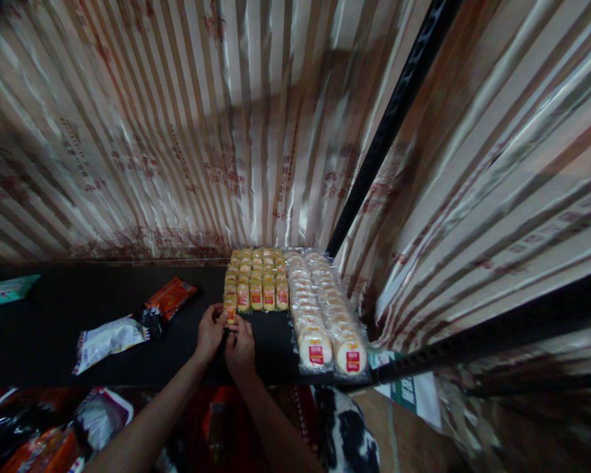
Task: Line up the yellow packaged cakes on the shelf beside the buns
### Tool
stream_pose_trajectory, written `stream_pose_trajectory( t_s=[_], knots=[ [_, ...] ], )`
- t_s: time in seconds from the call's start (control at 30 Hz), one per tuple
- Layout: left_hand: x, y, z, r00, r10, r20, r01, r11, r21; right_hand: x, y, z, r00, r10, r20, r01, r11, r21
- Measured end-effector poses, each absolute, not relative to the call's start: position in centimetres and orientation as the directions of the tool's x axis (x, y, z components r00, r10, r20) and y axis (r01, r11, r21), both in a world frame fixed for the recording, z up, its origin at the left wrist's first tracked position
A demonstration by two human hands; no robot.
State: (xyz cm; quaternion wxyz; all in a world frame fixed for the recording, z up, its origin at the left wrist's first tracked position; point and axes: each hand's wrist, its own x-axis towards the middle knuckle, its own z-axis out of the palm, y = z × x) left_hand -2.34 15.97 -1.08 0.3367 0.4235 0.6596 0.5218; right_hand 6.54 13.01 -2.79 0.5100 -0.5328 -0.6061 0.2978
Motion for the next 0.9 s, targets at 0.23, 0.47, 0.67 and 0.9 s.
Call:
stream_pose_trajectory(
  t_s=[0.23, 0.47, 0.67, 0.9],
  knots=[
    [-2.6, 16.18, -1.22, -0.384, 0.922, 0.056, 0.351, 0.089, 0.932, 6.58, 12.93, -3.07, 0.116, 0.941, 0.317, 0.387, 0.251, -0.887],
    [-2.85, 15.76, -0.84, -0.376, 0.925, 0.05, 0.426, 0.124, 0.896, 6.61, 12.72, -3.15, 0.111, 0.944, 0.312, 0.394, 0.246, -0.885],
    [-2.99, 15.72, -1.07, -0.382, 0.917, 0.111, 0.411, 0.061, 0.91, 6.48, 12.42, -3.03, 0.098, 0.936, 0.338, 0.43, 0.267, -0.863],
    [-3.05, 15.87, -1.27, -0.353, 0.927, 0.126, 0.423, 0.038, 0.905, 6.45, 12.37, -2.99, 0.07, 0.938, 0.339, 0.47, 0.269, -0.841]
  ],
)
